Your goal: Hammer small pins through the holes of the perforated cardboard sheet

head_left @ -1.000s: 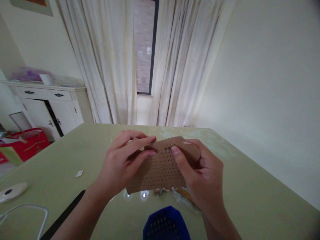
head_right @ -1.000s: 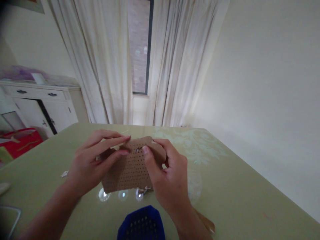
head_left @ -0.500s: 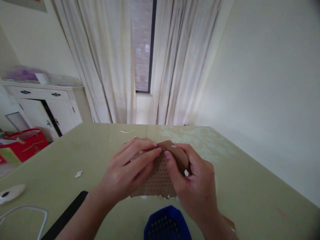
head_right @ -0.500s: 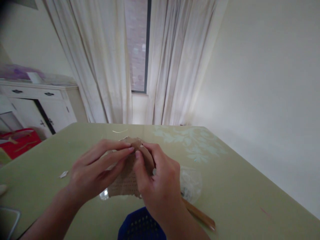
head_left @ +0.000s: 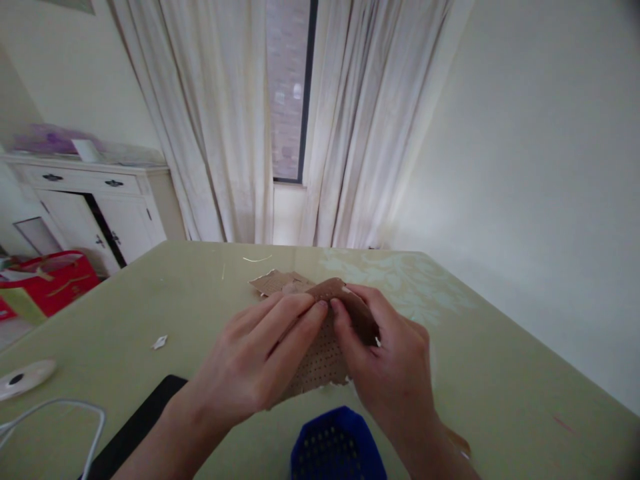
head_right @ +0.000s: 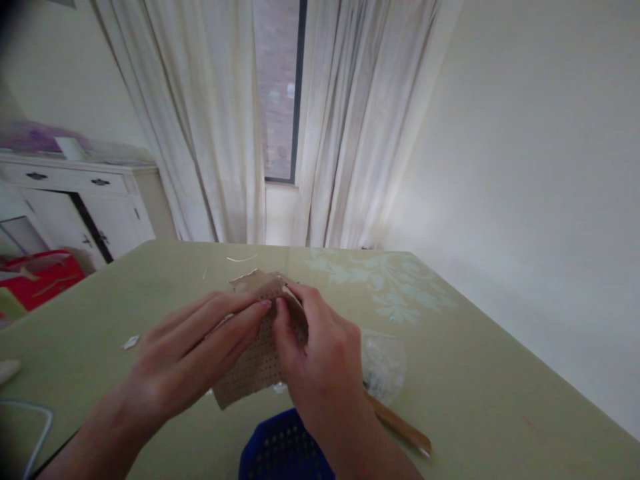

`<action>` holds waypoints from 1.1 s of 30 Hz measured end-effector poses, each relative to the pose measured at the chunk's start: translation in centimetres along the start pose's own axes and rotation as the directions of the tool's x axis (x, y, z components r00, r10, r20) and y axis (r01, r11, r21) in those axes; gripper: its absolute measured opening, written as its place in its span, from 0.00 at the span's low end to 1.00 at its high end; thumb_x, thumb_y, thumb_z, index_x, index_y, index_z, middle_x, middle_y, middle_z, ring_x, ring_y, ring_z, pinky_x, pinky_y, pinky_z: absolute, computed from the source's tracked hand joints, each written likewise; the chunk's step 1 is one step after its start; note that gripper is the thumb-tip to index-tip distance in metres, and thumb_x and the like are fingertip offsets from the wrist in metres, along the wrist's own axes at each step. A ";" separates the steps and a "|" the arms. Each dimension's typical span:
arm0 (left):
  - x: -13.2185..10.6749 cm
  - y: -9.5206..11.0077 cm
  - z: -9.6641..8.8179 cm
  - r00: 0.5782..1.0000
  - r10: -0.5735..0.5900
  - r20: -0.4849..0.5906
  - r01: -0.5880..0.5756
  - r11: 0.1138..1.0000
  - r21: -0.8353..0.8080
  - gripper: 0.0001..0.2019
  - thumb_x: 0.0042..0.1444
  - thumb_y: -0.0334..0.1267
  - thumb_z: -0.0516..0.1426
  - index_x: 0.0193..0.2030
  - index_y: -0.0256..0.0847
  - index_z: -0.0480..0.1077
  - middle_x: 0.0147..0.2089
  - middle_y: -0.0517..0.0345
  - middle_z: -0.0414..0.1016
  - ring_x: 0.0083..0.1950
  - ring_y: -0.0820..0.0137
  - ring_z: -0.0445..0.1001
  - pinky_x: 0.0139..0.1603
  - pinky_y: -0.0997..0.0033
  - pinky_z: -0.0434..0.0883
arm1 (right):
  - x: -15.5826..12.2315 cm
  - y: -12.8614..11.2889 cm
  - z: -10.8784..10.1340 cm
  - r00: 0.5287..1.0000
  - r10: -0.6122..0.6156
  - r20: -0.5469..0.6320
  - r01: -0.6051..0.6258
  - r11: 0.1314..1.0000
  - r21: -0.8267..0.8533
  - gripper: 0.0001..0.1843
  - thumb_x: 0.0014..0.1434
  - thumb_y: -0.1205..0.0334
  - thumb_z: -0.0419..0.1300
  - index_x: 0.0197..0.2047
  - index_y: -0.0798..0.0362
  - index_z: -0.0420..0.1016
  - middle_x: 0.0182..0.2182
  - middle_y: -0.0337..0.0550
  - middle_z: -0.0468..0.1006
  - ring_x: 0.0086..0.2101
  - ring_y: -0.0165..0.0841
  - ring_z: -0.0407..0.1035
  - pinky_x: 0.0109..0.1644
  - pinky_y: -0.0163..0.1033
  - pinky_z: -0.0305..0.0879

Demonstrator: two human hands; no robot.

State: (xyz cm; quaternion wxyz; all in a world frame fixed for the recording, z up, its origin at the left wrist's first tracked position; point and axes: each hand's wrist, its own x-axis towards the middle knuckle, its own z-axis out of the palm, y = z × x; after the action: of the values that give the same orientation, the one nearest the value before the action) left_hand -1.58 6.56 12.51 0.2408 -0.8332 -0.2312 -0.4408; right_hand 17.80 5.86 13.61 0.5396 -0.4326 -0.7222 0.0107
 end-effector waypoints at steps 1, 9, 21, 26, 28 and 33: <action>0.0 0.6 -0.5 1.000 0.007 0.008 -0.008 1.000 0.031 0.14 0.70 0.27 0.59 0.60 0.31 0.76 0.52 0.42 0.84 0.54 0.56 0.84 0.55 0.58 0.83 | 0.2 0.5 0.2 1.000 0.002 -0.017 -0.002 1.000 -0.030 0.06 0.70 0.62 0.64 0.49 0.47 0.82 0.37 0.39 0.90 0.32 0.35 0.85 0.38 0.34 0.76; -0.6 -2.8 -5.3 0.859 -0.511 0.039 0.512 0.854 -0.095 0.08 0.69 0.50 0.61 0.49 0.60 0.83 0.45 0.65 0.87 0.41 0.64 0.84 0.46 0.64 0.83 | 3.1 5.4 -1.7 0.952 0.142 -0.270 -0.207 0.952 -0.227 0.14 0.69 0.51 0.64 0.45 0.51 0.85 0.29 0.41 0.86 0.28 0.38 0.77 0.34 0.39 0.68; -13.2 -15.1 6.6 -0.020 -0.460 0.888 0.901 0.377 0.216 0.14 0.69 0.47 0.64 0.49 0.36 0.78 0.45 0.55 0.82 0.42 0.65 0.82 0.44 0.61 0.81 | 3.0 4.9 -3.1 0.947 0.285 -0.150 -0.256 0.948 0.189 0.10 0.67 0.52 0.68 0.43 0.50 0.84 0.31 0.37 0.83 0.29 0.35 0.76 0.31 0.36 0.70; -14.2 -15.3 6.7 -0.112 -0.475 0.873 0.846 0.416 0.335 0.16 0.70 0.45 0.63 0.59 0.38 0.75 0.57 0.51 0.80 0.51 0.60 0.82 0.51 0.55 0.82 | 2.7 4.4 -2.9 0.957 0.291 0.006 -0.271 0.885 0.378 0.07 0.68 0.54 0.69 0.42 0.48 0.83 0.31 0.35 0.82 0.30 0.32 0.76 0.30 0.33 0.71; -14.1 -15.3 6.5 -0.120 -0.499 0.858 0.831 0.422 0.362 0.15 0.71 0.44 0.63 0.57 0.38 0.75 0.54 0.52 0.81 0.48 0.63 0.82 0.48 0.58 0.82 | 2.7 4.1 -3.0 0.959 0.279 0.058 -0.275 0.859 0.432 0.06 0.68 0.56 0.69 0.41 0.48 0.83 0.31 0.34 0.81 0.31 0.32 0.75 0.31 0.32 0.71; -10.7 -14.1 4.7 0.046 -0.593 0.804 0.840 0.458 0.290 0.08 0.63 0.40 0.65 0.35 0.38 0.79 0.31 0.57 0.80 0.33 0.62 0.81 0.38 0.59 0.79 | 2.5 3.2 -3.1 0.937 0.314 0.155 -0.347 0.774 0.529 0.07 0.65 0.55 0.71 0.42 0.48 0.85 0.31 0.36 0.81 0.31 0.32 0.75 0.31 0.33 0.73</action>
State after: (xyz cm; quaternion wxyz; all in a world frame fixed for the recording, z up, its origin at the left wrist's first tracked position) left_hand -12.47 18.52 3.88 -0.2689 -0.7159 -0.6404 -0.0714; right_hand 22.09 8.10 15.29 0.6091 -0.3793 -0.6166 0.3241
